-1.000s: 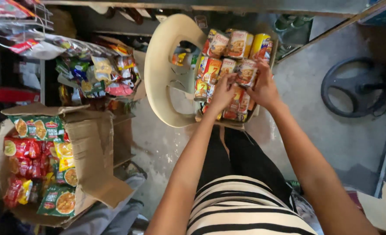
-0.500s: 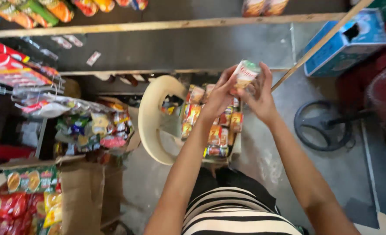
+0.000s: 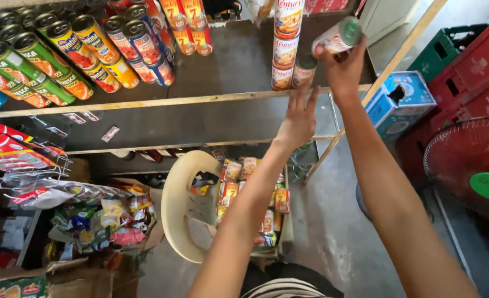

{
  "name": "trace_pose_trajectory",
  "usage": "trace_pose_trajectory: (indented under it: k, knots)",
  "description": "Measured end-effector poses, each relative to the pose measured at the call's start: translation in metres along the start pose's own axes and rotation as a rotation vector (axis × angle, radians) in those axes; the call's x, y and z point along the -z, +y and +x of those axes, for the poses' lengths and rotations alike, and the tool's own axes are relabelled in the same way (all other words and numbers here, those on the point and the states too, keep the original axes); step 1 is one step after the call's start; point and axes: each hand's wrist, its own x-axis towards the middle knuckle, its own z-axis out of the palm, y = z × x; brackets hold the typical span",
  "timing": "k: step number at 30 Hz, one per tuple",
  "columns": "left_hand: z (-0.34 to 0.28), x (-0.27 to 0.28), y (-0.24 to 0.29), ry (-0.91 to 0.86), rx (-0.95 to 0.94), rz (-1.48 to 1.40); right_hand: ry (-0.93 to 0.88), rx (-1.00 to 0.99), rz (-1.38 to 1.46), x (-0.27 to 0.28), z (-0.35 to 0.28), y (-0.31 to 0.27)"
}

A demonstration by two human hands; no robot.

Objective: Organizing and moving various canned food products from a shelf into a container placed on a chair.

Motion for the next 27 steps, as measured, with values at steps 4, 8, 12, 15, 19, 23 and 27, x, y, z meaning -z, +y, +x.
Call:
trace_pose_trajectory:
  k: [4,8,12,15,19,23,27]
  knots:
    - [-0.010,-0.035,-0.012,-0.053,0.106,-0.028,-0.155,-0.022,-0.028,-0.009,0.004,0.022]
    - [-0.012,-0.035,-0.011,-0.038,0.181,0.003,-0.292,0.016,-0.028,-0.019,-0.008,0.014]
    - [-0.012,-0.034,-0.014,0.007,0.244,-0.004,-0.308,0.032,-0.072,-0.021,-0.011,0.005]
    - [-0.013,-0.030,-0.012,-0.027,0.261,0.082,-0.291,0.032,-0.053,-0.023,-0.016,0.012]
    - [-0.009,-0.031,-0.013,-0.065,0.285,0.153,-0.250,0.067,-0.056,-0.023,-0.025,0.024]
    - [-0.008,-0.032,-0.014,-0.102,0.295,0.236,-0.219,0.094,-0.017,-0.023,-0.035,0.029]
    - [-0.003,-0.030,-0.016,-0.146,0.331,0.202,-0.209,0.080,0.042,-0.023,-0.041,0.032]
